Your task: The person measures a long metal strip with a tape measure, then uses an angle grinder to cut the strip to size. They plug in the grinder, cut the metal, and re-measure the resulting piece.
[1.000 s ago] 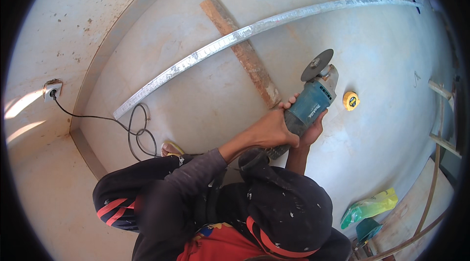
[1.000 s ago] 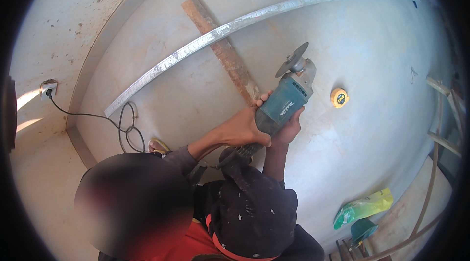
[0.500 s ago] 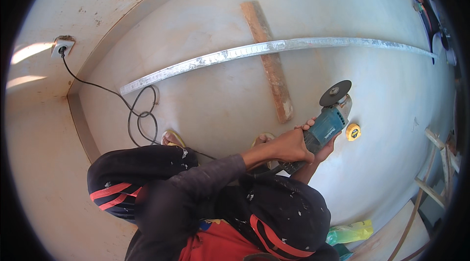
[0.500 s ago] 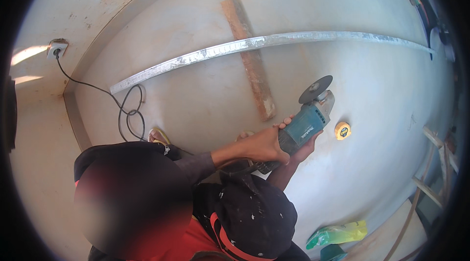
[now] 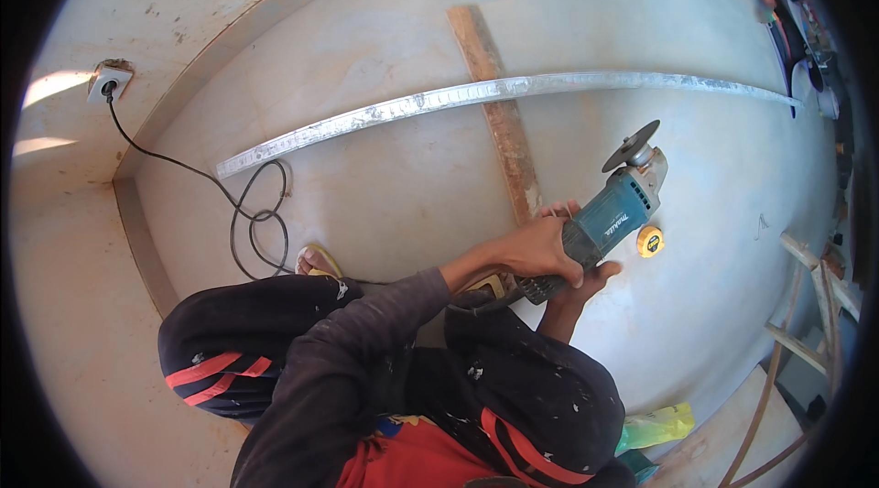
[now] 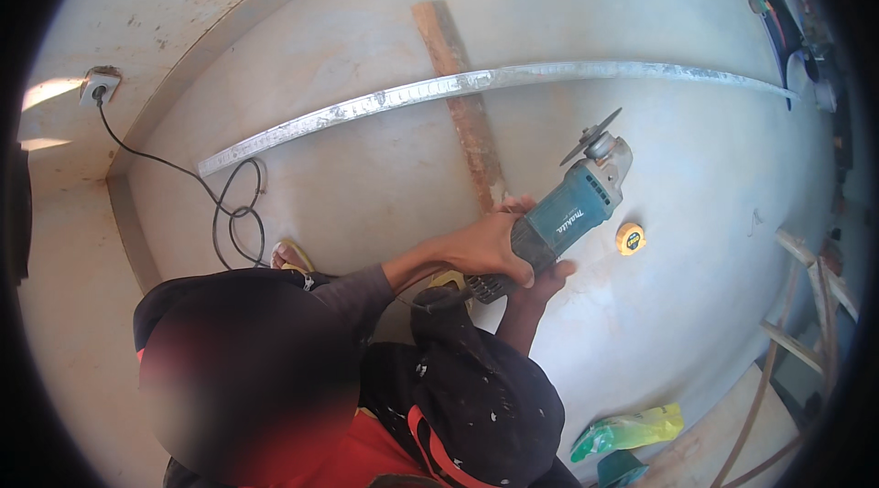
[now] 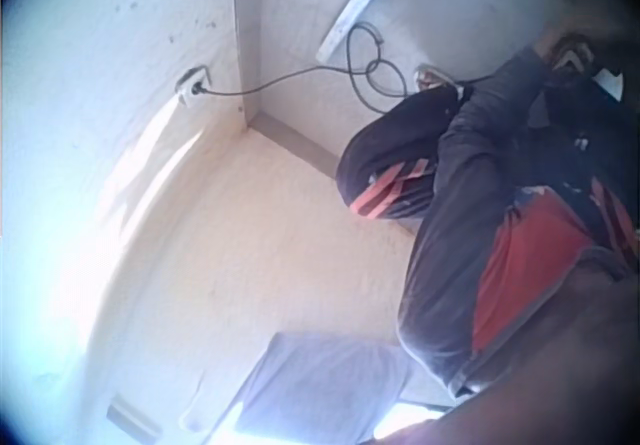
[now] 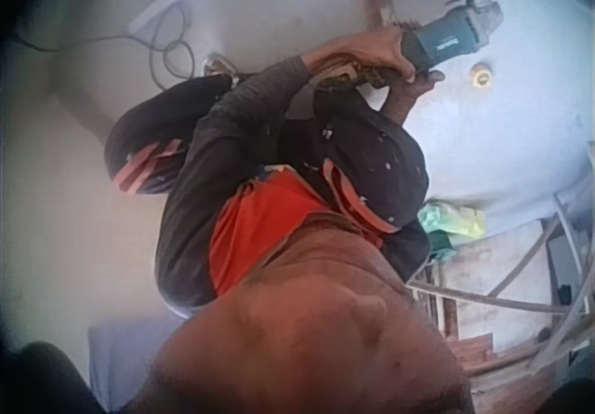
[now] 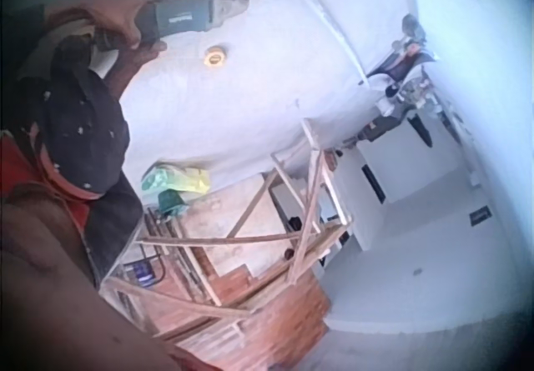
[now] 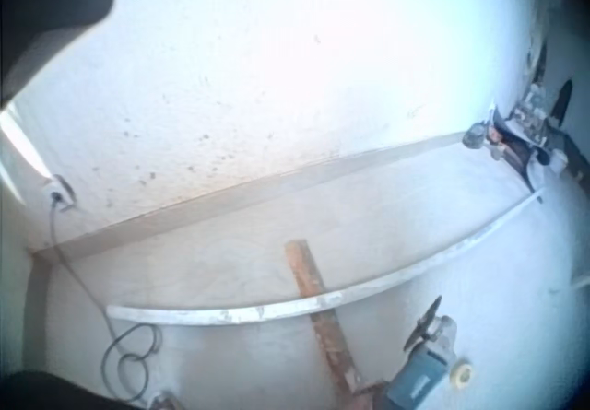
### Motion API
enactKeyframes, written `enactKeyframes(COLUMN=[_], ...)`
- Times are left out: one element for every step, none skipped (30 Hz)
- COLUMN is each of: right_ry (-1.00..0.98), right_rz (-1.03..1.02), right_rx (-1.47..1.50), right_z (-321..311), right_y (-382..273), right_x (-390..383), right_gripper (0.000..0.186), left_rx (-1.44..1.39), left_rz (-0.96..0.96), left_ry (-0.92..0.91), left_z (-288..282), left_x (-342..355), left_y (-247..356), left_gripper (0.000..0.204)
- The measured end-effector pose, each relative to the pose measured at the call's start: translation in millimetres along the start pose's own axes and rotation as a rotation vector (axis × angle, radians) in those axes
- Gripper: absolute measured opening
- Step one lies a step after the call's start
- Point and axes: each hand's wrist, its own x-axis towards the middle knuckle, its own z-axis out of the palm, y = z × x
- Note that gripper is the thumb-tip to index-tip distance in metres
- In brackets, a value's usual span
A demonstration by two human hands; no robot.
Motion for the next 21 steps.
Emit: enactKeyframes(right_ry=[-0.101,-0.203,-0.184,-0.164,-0.151,-0.15,-0.149,-0.155,-0.167,-0.146,-0.132,-0.118,-0.095,-0.087,-0.067,-0.047,-0.097,-0.1,-0.105,-0.113,-0.138], right_rz=[0.006,0.012,0.029,0.045,0.065,0.042,0.019,-0.004,-0.037,-0.035,-0.048,-0.061,-0.074,-0.072,-0.079,-0.086,-0.133,-0.126,-0.118,-0.104,-0.165], right_rx=[-0.123,-0.249,-0.29,-0.33,-0.367,-0.424,-0.479,-0.538,-0.552,-0.574,-0.596,-0.619,-0.625,-0.675,-0.725,-0.775,-0.732,-0.848,-0.963,-1.059,-1.174], right_z=[0.8,5.0,10.0,15.9,24.7,33.2,41.7,49.1,53.6,59.2,66.7,74.3,81.9,85.5,84.4,81.8,69.5,73.1,79.9,83.2,86.7], right_y=[-2.9,-6.8,-11.9,-18.6,-23.3,-30.0,-36.0,-42.1,-46.2,-48.2,-49.4,-50.2,-48.4,-43.6,-42.4,-40.9,-35.7,-33.4,-31.9,-22.7,-17.1], right_x=[-0.1,-0.7,-0.1,2.3,5.7,6.5,8.0,10.9,12.4,10.5,11.0,10.4,7.1,4.0,4.4,6.9,8.8,8.9,13.4,18.3,24.4], right_gripper=[0.091,0.095,0.094,0.094,0.095,0.093,0.091,0.09,0.081,0.078,0.075,0.072,0.066,0.065,0.064,0.063,0.056,0.054,0.053,0.051,0.049], left_rx=[0.021,0.041,-0.038,-0.117,-0.194,-0.127,-0.058,0.012,0.098,0.188,0.288,0.387,0.43,0.467,0.505,0.521,0.536,0.547,0.502,0.475,0.448], left_rz=[0.034,0.071,0.12,0.167,0.215,0.201,0.186,0.178,0.144,0.12,0.109,0.097,0.209,0.312,0.42,0.293,0.156,-0.001,-0.004,-0.001,0.013], left_ry=[-0.006,-0.011,-0.008,-0.007,0.003,-0.054,-0.11,-0.16,-0.134,-0.11,-0.083,-0.053,-0.044,-0.026,-0.02,-0.057,-0.1,-0.135,-0.09,0.007,0.094], left_z=[-2.8,-5.6,-6.7,-6.5,-8.9,-15.2,-23.8,-30.8,-30.9,-30.1,-32.0,-35.7,-42.5,-52.3,-62.0,-72.5,-82.1,-88.1,-87.9,-84.5,-77.5], left_x=[-2.0,-5.1,-5.8,-4.5,-5.9,-10.2,-12.7,-15.2,-13.5,-14.1,-14.2,-15.1,-14.5,-16.2,-21.2,-22.7,-34.6,-45.7,-48.7,-48.8,-46.5], left_y=[3.9,6.8,7.0,7.0,6.7,20.7,37.0,50.9,52.2,53.4,56.4,58.2,53.4,42.5,51.4,63.1,85.6,94.6,89.7,77.9,65.9], left_gripper=[0.08,0.079,0.073,0.067,0.061,0.062,0.064,0.066,0.064,0.065,0.066,0.067,0.068,0.069,0.071,0.073,0.076,0.08,0.082,0.081,0.08])
